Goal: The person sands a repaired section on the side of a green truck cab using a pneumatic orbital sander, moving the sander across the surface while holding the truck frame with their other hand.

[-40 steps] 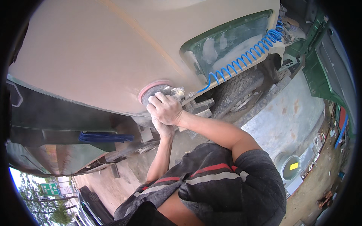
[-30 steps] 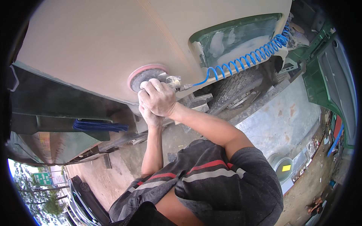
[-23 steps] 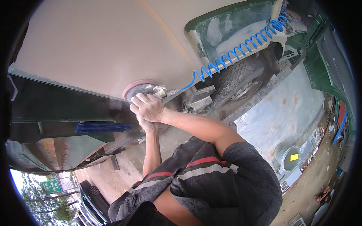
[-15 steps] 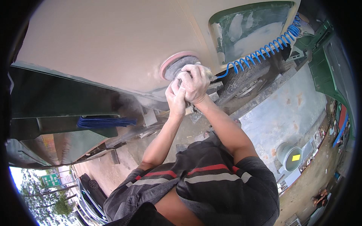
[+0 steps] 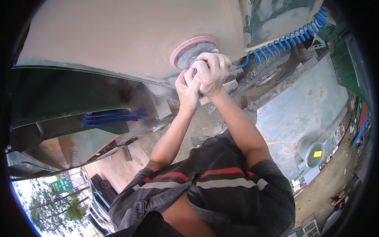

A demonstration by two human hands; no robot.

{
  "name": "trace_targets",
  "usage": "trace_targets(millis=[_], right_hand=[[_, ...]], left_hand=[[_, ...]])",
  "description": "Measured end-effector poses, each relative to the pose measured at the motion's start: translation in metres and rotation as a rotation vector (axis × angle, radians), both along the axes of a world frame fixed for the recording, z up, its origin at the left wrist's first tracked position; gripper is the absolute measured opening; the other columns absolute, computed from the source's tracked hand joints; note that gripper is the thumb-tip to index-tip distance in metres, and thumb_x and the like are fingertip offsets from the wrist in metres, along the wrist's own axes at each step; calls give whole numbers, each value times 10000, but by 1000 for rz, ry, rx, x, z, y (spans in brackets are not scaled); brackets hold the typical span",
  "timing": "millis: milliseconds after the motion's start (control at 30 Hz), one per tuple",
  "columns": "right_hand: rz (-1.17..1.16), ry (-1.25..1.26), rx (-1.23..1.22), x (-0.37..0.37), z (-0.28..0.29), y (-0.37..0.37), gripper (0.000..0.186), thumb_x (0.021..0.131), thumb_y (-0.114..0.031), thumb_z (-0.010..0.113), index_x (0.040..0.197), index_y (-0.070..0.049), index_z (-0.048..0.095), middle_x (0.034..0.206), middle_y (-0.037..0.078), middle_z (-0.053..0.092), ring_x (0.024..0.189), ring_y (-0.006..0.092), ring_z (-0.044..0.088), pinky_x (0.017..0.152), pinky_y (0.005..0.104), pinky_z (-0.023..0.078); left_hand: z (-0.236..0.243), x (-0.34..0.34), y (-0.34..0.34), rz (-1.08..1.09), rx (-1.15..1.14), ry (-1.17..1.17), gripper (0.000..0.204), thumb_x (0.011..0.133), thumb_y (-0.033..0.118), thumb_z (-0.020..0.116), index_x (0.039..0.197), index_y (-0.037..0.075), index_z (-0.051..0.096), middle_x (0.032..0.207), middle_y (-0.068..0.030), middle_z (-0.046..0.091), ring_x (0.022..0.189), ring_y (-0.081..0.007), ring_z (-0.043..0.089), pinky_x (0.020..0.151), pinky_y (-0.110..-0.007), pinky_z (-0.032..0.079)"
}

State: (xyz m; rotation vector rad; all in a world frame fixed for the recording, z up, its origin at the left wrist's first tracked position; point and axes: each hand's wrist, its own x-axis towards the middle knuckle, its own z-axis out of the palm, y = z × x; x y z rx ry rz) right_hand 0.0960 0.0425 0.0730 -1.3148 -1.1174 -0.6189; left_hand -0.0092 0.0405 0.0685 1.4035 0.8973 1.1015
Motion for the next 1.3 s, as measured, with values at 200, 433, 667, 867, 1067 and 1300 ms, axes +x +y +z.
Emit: trace_targets(millis=[200,433,667,867,1067,1300], right_hand=[[198,-58,-121,-55,-23,-4,146,662,-246,696,730,-167,594,913,-15,624,808,202,615,613,321,508],[67,33,-21,-4,10,1,162,647,-251,702,720,-158,592,907,-12,619,807,203,612,601,313,506],[117,93,-61,1,-10,-3,183,631,-260,708,722,-146,596,909,0,621,827,207,621,618,310,530],[193,36,-120,-28,-24,-5,182,648,-258,722,714,-147,593,919,1,642,824,217,615,623,324,520],[80,123,-60,11,11,-4,195,617,-212,747,699,-163,577,908,6,630,819,229,610,635,335,516],[185,47,-105,-32,-10,-5,145,666,-229,700,713,-154,586,882,-19,621,791,192,607,626,319,517]], left_hand=[[-35,-60,-13,81,-74,-185,223,964,188,698,1051,4,605,986,-17,614,907,-96,561,805,-247,464],[2,-16,1,-3,-39,-92,385,935,321,784,1051,5,597,983,-18,613,893,-88,545,780,-250,455],[-2,-15,-6,-24,-105,-10,424,930,316,791,1114,-10,593,1035,-37,633,941,-112,590,845,-272,483],[-15,-36,-9,12,-89,-83,455,918,369,797,1084,-3,594,1015,-36,621,922,-107,574,823,-272,472],[25,0,-1,-41,-28,94,438,932,373,781,1015,-11,588,930,-17,595,855,-86,533,754,-261,459],[6,-34,-14,59,-147,-13,394,937,333,774,1041,-12,614,961,-30,638,886,-96,578,777,-251,482]])
